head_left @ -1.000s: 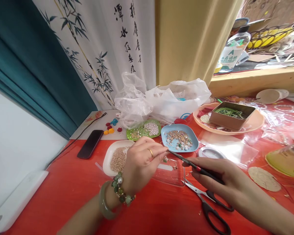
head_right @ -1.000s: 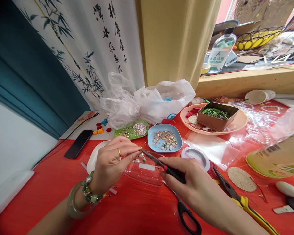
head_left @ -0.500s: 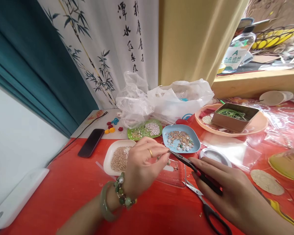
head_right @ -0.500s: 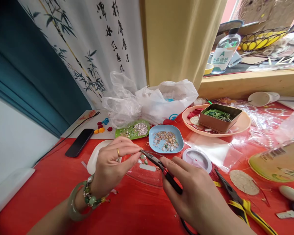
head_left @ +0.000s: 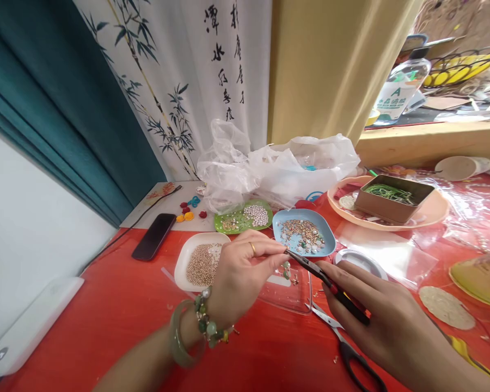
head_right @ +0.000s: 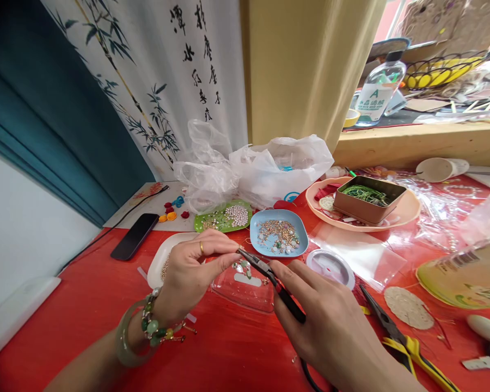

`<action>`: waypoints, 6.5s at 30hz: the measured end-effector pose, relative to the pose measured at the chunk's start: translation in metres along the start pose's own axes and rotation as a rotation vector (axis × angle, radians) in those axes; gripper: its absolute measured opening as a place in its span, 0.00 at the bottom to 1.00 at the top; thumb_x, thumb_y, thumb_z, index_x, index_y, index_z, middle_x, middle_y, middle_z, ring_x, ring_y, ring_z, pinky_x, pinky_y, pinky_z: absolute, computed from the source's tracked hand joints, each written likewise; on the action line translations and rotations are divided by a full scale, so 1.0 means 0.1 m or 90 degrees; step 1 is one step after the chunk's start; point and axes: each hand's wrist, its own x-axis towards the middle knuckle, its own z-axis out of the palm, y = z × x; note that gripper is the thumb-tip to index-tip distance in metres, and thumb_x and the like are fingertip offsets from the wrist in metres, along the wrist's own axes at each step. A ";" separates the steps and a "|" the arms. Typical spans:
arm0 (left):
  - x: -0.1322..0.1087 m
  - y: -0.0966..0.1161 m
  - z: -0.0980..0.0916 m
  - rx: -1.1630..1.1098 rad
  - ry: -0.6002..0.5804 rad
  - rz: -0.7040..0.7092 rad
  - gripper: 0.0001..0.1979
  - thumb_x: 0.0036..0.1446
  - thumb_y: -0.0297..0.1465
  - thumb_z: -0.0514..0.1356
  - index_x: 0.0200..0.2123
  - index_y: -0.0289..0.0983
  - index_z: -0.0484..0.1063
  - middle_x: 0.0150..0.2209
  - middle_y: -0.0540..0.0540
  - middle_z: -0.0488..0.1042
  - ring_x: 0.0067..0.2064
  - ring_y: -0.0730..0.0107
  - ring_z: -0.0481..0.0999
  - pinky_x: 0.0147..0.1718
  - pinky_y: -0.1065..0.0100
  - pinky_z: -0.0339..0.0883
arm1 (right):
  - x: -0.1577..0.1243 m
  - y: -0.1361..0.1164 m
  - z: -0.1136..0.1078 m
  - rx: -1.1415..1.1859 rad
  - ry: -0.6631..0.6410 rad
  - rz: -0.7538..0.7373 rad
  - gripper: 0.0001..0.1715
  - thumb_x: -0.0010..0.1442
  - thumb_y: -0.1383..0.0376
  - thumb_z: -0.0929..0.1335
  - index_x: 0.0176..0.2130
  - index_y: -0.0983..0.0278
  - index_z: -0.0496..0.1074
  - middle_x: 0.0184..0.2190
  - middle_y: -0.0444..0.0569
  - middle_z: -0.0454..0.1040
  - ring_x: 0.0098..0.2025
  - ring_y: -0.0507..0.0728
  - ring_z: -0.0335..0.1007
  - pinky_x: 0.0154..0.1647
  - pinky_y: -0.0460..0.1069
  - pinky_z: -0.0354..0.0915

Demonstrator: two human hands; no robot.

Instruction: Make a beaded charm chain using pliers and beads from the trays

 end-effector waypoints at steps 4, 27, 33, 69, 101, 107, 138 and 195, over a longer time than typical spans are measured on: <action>0.02 -0.03 -0.01 -0.032 -0.005 -0.034 0.03 0.45 0.24 0.64 0.26 0.37 0.76 0.26 0.46 0.75 0.31 0.69 0.73 0.31 0.66 0.70 | 0.04 0.01 -0.06 0.033 -0.054 0.023 0.17 0.58 0.69 0.58 0.44 0.66 0.70 0.30 0.53 0.73 0.29 0.56 0.70 0.24 0.49 0.65; 0.02 -0.05 -0.04 0.151 -0.034 0.168 0.05 0.50 0.24 0.61 0.31 0.38 0.75 0.26 0.49 0.76 0.32 0.69 0.70 0.31 0.65 0.67 | 0.05 0.03 -0.14 0.033 -0.071 0.047 0.17 0.56 0.67 0.59 0.41 0.65 0.72 0.31 0.54 0.74 0.28 0.57 0.71 0.22 0.50 0.66; 0.02 -0.03 -0.03 0.142 -0.037 0.162 0.05 0.50 0.24 0.61 0.31 0.38 0.75 0.25 0.48 0.76 0.31 0.69 0.71 0.30 0.65 0.68 | 0.04 0.05 -0.12 0.027 -0.058 0.035 0.17 0.57 0.67 0.59 0.41 0.65 0.72 0.30 0.54 0.74 0.28 0.57 0.71 0.22 0.50 0.66; -0.02 0.00 0.00 0.008 -0.011 -0.029 0.04 0.44 0.22 0.63 0.23 0.35 0.72 0.25 0.48 0.73 0.31 0.71 0.71 0.31 0.68 0.67 | -0.04 0.01 -0.02 -0.044 0.024 -0.039 0.14 0.57 0.71 0.59 0.41 0.69 0.68 0.31 0.57 0.76 0.27 0.58 0.73 0.20 0.49 0.66; 0.17 -0.08 -0.09 -0.284 -0.056 -0.335 0.14 0.39 0.21 0.65 0.34 0.35 0.75 0.33 0.48 0.77 0.35 0.72 0.75 0.37 0.71 0.68 | -0.08 -0.33 0.42 0.102 -0.082 0.107 0.11 0.56 0.57 0.64 0.28 0.62 0.63 0.26 0.46 0.69 0.27 0.53 0.65 0.27 0.48 0.60; 0.08 0.00 -0.02 -0.311 -0.066 -0.349 0.13 0.38 0.22 0.65 0.32 0.35 0.73 0.28 0.49 0.75 0.32 0.73 0.74 0.32 0.72 0.68 | 0.32 -0.22 0.33 0.331 0.048 0.300 0.24 0.48 0.56 0.68 0.41 0.63 0.58 0.41 0.53 0.66 0.39 0.57 0.66 0.37 0.52 0.64; 0.12 -0.16 -0.07 -0.302 -0.341 -0.366 0.14 0.49 0.38 0.61 0.31 0.32 0.75 0.25 0.44 0.77 0.29 0.71 0.75 0.35 0.68 0.67 | 0.40 0.11 -0.10 0.347 -0.269 0.253 0.15 0.56 0.55 0.63 0.39 0.62 0.68 0.23 0.42 0.68 0.22 0.50 0.65 0.22 0.45 0.61; 0.17 -0.15 -0.13 -0.348 -0.391 -0.517 0.14 0.53 0.39 0.57 0.34 0.31 0.70 0.26 0.46 0.73 0.21 0.80 0.67 0.21 0.75 0.60 | 0.38 0.17 0.04 0.700 -0.192 0.390 0.14 0.54 0.58 0.67 0.35 0.66 0.69 0.23 0.41 0.67 0.23 0.46 0.57 0.24 0.44 0.52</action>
